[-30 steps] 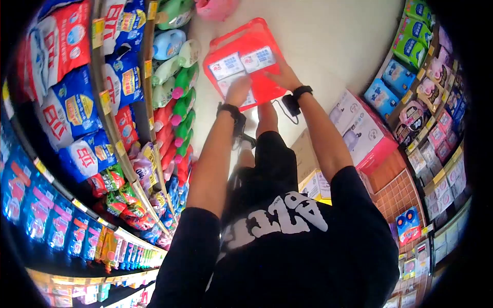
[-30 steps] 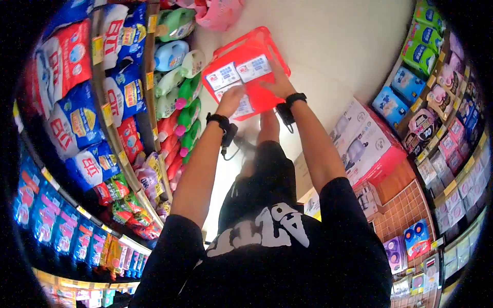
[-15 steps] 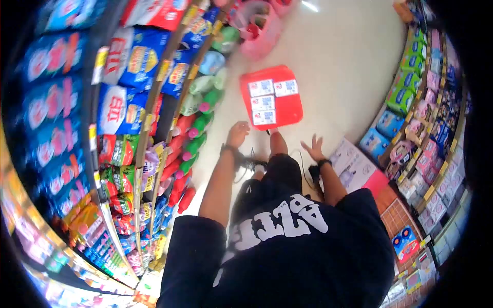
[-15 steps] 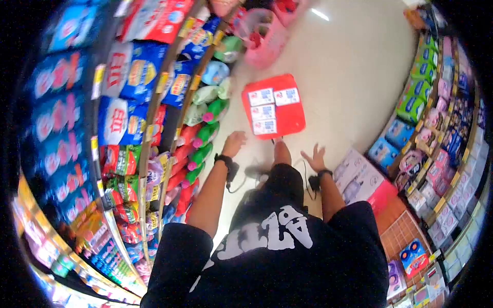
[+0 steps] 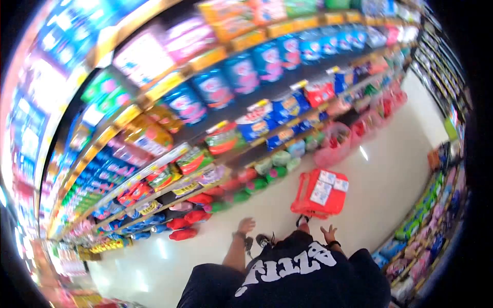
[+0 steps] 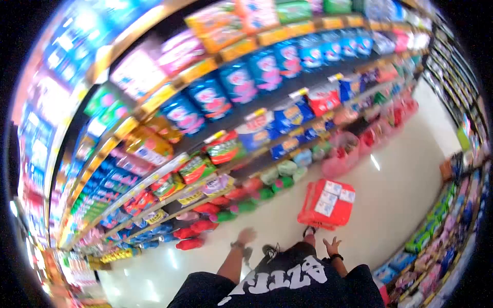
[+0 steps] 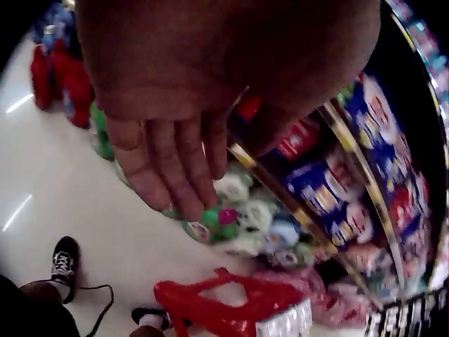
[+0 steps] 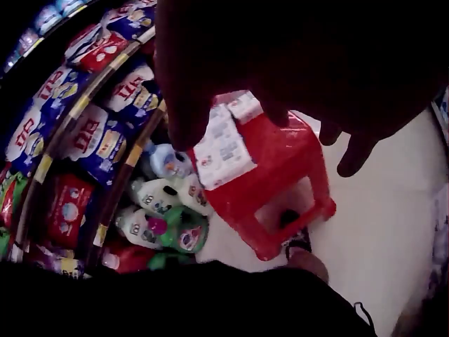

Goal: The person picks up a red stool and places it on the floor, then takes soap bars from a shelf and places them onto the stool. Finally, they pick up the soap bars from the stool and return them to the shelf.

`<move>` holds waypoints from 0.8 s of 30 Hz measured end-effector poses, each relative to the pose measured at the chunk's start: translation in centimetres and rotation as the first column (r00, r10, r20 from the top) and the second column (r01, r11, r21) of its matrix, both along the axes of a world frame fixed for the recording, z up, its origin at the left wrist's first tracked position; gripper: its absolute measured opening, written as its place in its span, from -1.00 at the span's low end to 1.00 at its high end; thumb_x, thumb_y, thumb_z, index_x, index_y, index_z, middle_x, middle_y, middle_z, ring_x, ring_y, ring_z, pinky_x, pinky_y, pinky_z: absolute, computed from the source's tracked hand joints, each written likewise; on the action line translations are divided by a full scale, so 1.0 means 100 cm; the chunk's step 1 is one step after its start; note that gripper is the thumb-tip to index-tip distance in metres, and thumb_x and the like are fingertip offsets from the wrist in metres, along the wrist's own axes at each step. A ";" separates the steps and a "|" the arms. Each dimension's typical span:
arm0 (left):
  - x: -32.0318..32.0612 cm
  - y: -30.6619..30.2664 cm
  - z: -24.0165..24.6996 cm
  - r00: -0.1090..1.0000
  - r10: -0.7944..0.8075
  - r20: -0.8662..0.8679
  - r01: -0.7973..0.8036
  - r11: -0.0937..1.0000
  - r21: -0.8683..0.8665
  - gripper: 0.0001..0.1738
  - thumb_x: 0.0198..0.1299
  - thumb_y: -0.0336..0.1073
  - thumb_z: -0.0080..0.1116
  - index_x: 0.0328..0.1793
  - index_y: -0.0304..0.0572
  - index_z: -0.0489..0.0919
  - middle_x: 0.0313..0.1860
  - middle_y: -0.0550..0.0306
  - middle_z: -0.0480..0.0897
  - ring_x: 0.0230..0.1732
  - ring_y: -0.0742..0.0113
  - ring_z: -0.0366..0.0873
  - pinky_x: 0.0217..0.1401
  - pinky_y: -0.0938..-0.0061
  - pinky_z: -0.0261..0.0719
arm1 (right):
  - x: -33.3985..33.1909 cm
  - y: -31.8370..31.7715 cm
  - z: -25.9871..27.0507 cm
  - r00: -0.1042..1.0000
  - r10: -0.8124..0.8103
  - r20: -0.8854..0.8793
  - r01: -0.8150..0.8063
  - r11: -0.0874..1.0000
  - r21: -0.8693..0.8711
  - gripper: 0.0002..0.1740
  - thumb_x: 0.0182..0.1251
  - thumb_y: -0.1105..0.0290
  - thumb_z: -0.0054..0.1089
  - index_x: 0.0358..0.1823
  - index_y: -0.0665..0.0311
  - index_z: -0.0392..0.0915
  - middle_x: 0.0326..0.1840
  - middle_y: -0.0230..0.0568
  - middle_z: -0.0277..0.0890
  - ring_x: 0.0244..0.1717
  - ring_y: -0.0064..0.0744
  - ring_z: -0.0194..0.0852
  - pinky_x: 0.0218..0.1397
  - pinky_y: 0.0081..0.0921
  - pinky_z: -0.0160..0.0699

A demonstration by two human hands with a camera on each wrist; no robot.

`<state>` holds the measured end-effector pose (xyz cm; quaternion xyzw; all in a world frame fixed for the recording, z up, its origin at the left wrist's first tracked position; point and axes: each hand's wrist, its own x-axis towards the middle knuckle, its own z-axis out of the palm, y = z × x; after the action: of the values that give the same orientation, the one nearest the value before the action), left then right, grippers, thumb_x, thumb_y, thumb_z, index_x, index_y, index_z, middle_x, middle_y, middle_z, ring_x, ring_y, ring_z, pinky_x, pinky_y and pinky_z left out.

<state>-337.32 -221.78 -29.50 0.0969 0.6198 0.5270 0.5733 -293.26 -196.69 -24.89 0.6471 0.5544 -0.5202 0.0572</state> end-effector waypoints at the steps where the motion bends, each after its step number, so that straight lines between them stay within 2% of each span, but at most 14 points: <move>1: -0.006 -0.043 0.016 0.974 0.191 0.120 -0.179 0.979 -0.101 -0.58 0.34 -0.14 -0.03 0.27 -0.05 0.46 -0.02 0.01 0.68 -0.13 0.13 0.66 -0.22 0.29 0.55 | -0.015 0.004 0.004 0.999 0.040 -0.010 -0.040 0.997 0.061 0.28 0.13 -0.38 0.13 0.55 0.42 -0.25 0.55 0.51 -0.70 0.60 0.31 -0.66 0.61 -0.07 -0.41; 2: -0.016 -0.087 0.017 0.889 0.341 0.307 -0.326 0.940 -0.102 -0.54 0.36 -0.12 -0.13 0.33 -0.06 0.39 0.13 -0.06 0.61 0.00 -0.03 0.62 -0.15 0.16 0.55 | -0.027 0.005 0.005 0.997 0.076 -0.018 -0.073 0.990 0.117 0.24 0.14 -0.35 0.14 0.55 0.41 -0.19 0.55 0.51 -0.65 0.60 0.33 -0.58 0.61 -0.03 -0.38; 3: -0.016 -0.120 0.048 0.882 0.431 0.189 -0.373 0.885 -0.278 -0.46 0.41 -0.07 -0.29 0.43 -0.13 0.31 0.29 -0.11 0.51 0.19 -0.02 0.53 0.12 0.09 0.54 | -0.024 0.018 -0.044 0.979 0.200 -0.029 -0.188 0.954 0.235 0.15 0.15 -0.28 0.18 0.52 0.38 -0.07 0.55 0.49 -0.53 0.58 0.37 -0.47 0.58 0.04 -0.30; 4: -0.015 -0.154 0.064 0.871 0.474 0.132 -0.418 0.854 -0.308 -0.48 0.42 -0.05 -0.28 0.41 -0.05 0.33 0.29 -0.05 0.51 0.17 -0.03 0.55 0.11 0.08 0.54 | -0.025 0.030 -0.090 0.948 0.318 -0.025 -0.290 0.891 0.348 0.06 0.16 -0.21 0.21 0.50 0.35 0.05 0.56 0.48 -0.42 0.55 0.42 -0.37 0.56 0.11 -0.21; 5: -0.018 -0.189 0.066 0.806 0.572 0.151 -0.495 0.792 -0.358 -0.51 0.40 -0.05 -0.24 0.37 -0.01 0.36 0.28 -0.06 0.52 0.15 -0.03 0.56 0.12 0.07 0.53 | -0.059 0.015 -0.056 0.972 -0.021 -0.234 0.108 0.924 0.366 -0.16 0.18 -0.05 0.24 0.38 0.33 0.27 0.49 0.44 -0.13 0.48 0.47 -0.18 0.49 0.22 -0.08; 7: -0.018 -0.263 0.064 0.674 0.722 0.158 -0.645 0.678 -0.353 -0.52 0.38 -0.02 -0.20 0.30 -0.05 0.39 0.21 -0.04 0.57 0.08 -0.05 0.61 0.02 0.11 0.58 | -0.090 0.033 -0.074 0.944 0.330 -0.004 -0.270 0.778 0.568 -0.22 0.19 0.01 0.25 0.36 0.28 0.30 0.47 0.40 -0.05 0.48 0.46 -0.17 0.44 0.20 0.05; 8: -0.011 -0.289 0.069 0.682 0.724 0.105 -0.664 0.673 -0.325 -0.38 0.29 0.08 -0.32 0.39 -0.02 0.33 0.39 -0.12 0.39 0.25 -0.21 0.42 0.21 -0.09 0.35 | -0.102 0.036 -0.084 0.874 0.466 0.141 -0.444 0.645 0.622 -0.25 0.20 0.04 0.26 0.35 0.26 0.32 0.46 0.38 0.00 0.48 0.46 -0.16 0.41 0.20 0.11; 9: -0.007 -0.313 0.071 0.651 0.755 0.083 -0.686 0.631 -0.363 -0.38 0.28 0.07 -0.31 0.39 0.00 0.33 0.37 -0.11 0.41 0.26 -0.19 0.41 0.19 -0.10 0.36 | -0.122 0.035 -0.078 0.825 0.534 0.184 -0.480 0.490 0.728 -0.34 0.25 0.13 0.25 0.36 0.14 0.33 0.44 0.20 0.11 0.45 0.20 0.06 0.37 -0.01 0.27; 12: 0.020 -0.373 0.072 0.574 0.819 0.031 -0.758 0.544 -0.360 -0.43 0.30 0.04 -0.27 0.33 -0.04 0.38 0.27 -0.12 0.50 0.17 -0.17 0.50 0.08 -0.09 0.44 | -0.211 0.014 0.002 0.786 0.182 -0.590 -0.022 0.963 0.268 -0.42 0.28 0.19 0.25 0.34 0.04 0.37 0.40 -0.02 0.22 0.33 -0.11 0.29 0.27 -0.23 0.40; 16: 0.067 -0.393 0.071 0.494 0.868 -0.054 -0.748 0.394 -0.534 -0.49 0.34 -0.12 -0.07 0.33 -0.20 0.34 0.13 -0.09 0.61 -0.05 0.00 0.66 -0.13 0.12 0.63 | -0.298 -0.027 0.117 0.743 0.453 -0.494 -0.330 0.889 0.318 -0.51 0.31 0.19 0.25 0.25 0.07 0.44 0.21 -0.21 0.44 0.13 -0.37 0.46 0.11 -0.39 0.46; 18: 0.085 -0.398 0.059 0.461 0.876 0.143 -0.728 0.465 -0.503 -0.49 0.35 -0.13 -0.08 0.35 -0.23 0.32 0.15 -0.09 0.60 -0.04 -0.02 0.67 -0.14 0.11 0.64 | -0.332 -0.039 0.139 0.707 0.565 -0.425 -0.446 0.823 0.352 -0.53 0.32 0.15 0.26 0.22 0.08 0.46 0.10 -0.24 0.52 0.07 -0.40 0.50 0.03 -0.45 0.48; 19: 0.094 -0.395 0.056 0.507 0.840 0.191 -0.686 0.528 -0.500 -0.50 0.37 -0.13 -0.10 0.35 -0.22 0.33 0.15 -0.09 0.60 -0.01 -0.05 0.66 -0.13 0.08 0.64 | -0.339 -0.051 0.156 0.579 0.531 -0.618 -0.431 0.843 0.321 -0.55 0.36 0.12 0.22 0.18 0.16 0.48 -0.01 -0.28 0.59 0.02 -0.47 0.53 -0.02 -0.51 0.49; 22: 0.100 -0.380 0.048 0.615 0.721 0.321 -0.543 0.682 -0.490 -0.49 0.38 -0.11 -0.11 0.38 -0.18 0.32 0.12 -0.05 0.62 -0.01 -0.01 0.67 -0.09 0.16 0.67 | -0.365 -0.076 0.197 0.475 0.623 -0.622 -0.583 0.752 0.308 -0.58 0.41 0.15 0.17 0.16 0.25 0.48 -0.02 -0.27 0.60 -0.05 -0.50 0.56 -0.02 -0.50 0.51; 24: 0.080 -0.360 0.040 0.587 0.780 0.217 -0.657 0.615 -0.436 -0.51 0.37 -0.11 -0.08 0.35 -0.16 0.37 0.09 -0.04 0.64 -0.03 0.02 0.67 -0.11 0.19 0.66 | -0.384 -0.085 0.203 0.419 0.632 -0.652 -0.585 0.737 0.339 -0.66 0.43 0.27 0.14 0.08 0.35 0.49 -0.09 -0.27 0.63 -0.13 -0.50 0.59 -0.07 -0.53 0.53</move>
<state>-329.31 -257.77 -25.49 -0.3625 0.5527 0.6191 0.4240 -331.65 -205.21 -4.55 0.1380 0.7388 -0.6596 -0.0046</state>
